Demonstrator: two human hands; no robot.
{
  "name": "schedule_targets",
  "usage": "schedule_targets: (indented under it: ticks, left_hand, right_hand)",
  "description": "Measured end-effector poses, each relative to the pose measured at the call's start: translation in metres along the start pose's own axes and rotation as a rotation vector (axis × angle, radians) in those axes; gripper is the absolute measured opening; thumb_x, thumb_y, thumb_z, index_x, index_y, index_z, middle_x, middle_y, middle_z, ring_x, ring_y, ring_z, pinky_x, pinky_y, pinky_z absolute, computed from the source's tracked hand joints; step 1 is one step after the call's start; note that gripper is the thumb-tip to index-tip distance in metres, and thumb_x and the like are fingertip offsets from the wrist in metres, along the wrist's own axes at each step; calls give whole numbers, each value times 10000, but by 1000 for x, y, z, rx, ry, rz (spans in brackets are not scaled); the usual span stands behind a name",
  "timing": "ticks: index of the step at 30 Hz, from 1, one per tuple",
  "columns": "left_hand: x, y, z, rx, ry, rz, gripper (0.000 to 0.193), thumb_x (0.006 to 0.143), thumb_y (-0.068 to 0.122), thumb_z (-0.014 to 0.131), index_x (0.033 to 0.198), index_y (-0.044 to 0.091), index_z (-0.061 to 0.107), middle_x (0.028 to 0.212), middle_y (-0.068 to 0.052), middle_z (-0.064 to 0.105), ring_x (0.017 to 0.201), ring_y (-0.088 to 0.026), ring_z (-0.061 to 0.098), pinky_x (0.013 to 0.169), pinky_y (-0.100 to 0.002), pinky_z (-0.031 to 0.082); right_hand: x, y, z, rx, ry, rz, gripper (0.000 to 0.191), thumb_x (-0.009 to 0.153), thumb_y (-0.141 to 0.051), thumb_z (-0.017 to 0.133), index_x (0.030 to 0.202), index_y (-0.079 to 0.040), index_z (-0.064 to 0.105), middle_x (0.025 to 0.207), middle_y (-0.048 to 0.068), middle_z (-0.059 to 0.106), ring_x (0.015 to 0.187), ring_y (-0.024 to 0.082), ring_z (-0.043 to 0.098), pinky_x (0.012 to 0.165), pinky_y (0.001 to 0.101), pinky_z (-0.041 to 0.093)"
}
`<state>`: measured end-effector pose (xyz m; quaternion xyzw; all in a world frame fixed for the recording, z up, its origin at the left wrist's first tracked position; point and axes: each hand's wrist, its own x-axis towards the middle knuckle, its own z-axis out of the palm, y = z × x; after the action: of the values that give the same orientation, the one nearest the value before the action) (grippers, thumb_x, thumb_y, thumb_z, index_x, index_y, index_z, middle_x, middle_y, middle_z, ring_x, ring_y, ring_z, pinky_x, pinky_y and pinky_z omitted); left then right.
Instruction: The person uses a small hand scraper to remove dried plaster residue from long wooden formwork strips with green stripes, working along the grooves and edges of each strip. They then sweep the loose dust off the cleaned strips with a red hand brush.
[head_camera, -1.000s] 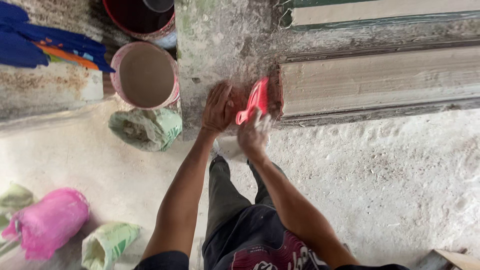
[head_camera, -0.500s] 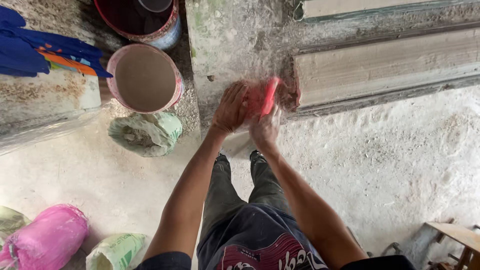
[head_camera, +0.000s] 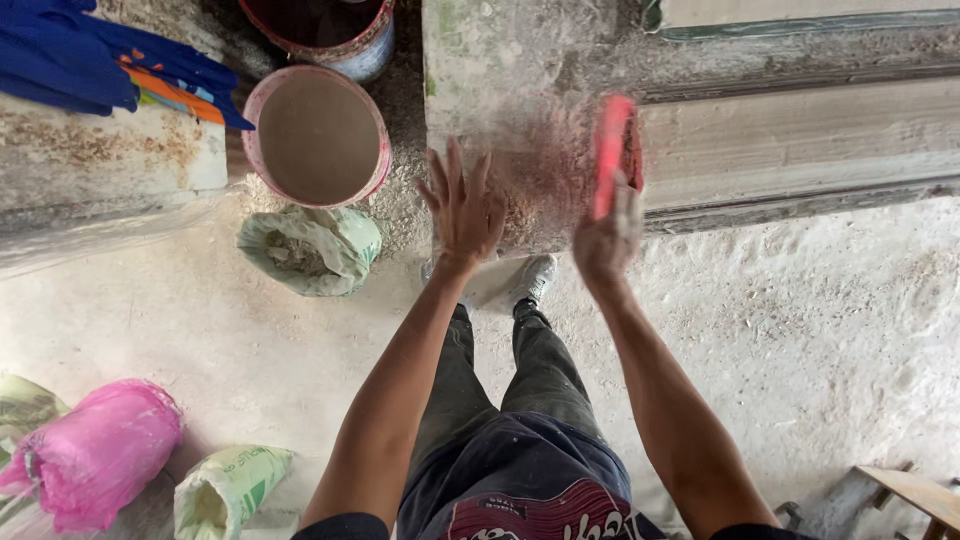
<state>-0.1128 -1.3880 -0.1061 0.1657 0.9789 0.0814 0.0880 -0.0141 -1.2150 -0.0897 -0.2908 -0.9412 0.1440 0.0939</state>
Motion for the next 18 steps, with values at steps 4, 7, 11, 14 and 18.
schedule_targets:
  ticks: [4, 7, 11, 14, 18]
  left_hand:
    - [11, -24, -6, -401, -165, -24, 476, 1053, 374, 395, 1508, 263, 483, 1693, -128, 178, 1524, -483, 192, 1192, -634, 216]
    - [-5, -48, 21, -809, 161, 92, 421, 1125, 337, 422, 1456, 134, 583, 1655, -212, 362, 1504, -470, 378, 1235, -540, 359]
    - [-39, -92, 81, -1358, 256, -91, 456, 1144, 361, 403, 1455, 75, 573, 1472, -200, 596, 1370, -352, 587, 1145, -509, 488]
    - [-71, -150, 117, -1936, 146, -560, 542, 1046, 436, 423, 1409, 52, 547, 1207, -200, 673, 1054, -358, 708, 782, -527, 588]
    - [-99, -291, 124, -1743, 209, -604, 661, 1139, 516, 415, 1508, -32, 400, 1369, -169, 523, 1230, -275, 560, 1046, -444, 495]
  right_hand:
    - [-36, -2, 15, 55, 60, -415, 286, 1111, -89, 512, 1356, 47, 571, 1202, 346, 618, 824, 341, 683, 462, 284, 528]
    - [-67, -43, 36, 322, -248, -147, 260, 1053, -189, 581, 1234, -8, 623, 1009, 238, 688, 761, 351, 711, 606, 427, 586]
    - [-99, -124, 59, 429, -369, -206, 253, 1047, -240, 579, 1179, -31, 637, 970, 223, 701, 818, 413, 706, 688, 503, 569]
    - [-117, -188, 80, 447, -707, -107, 422, 1054, -277, 500, 1336, 36, 472, 1003, 243, 659, 711, 396, 695, 579, 506, 570]
    - [-139, -249, 116, 427, -447, -648, 390, 1081, -241, 413, 1373, 12, 460, 1197, 227, 615, 925, 337, 661, 691, 446, 583]
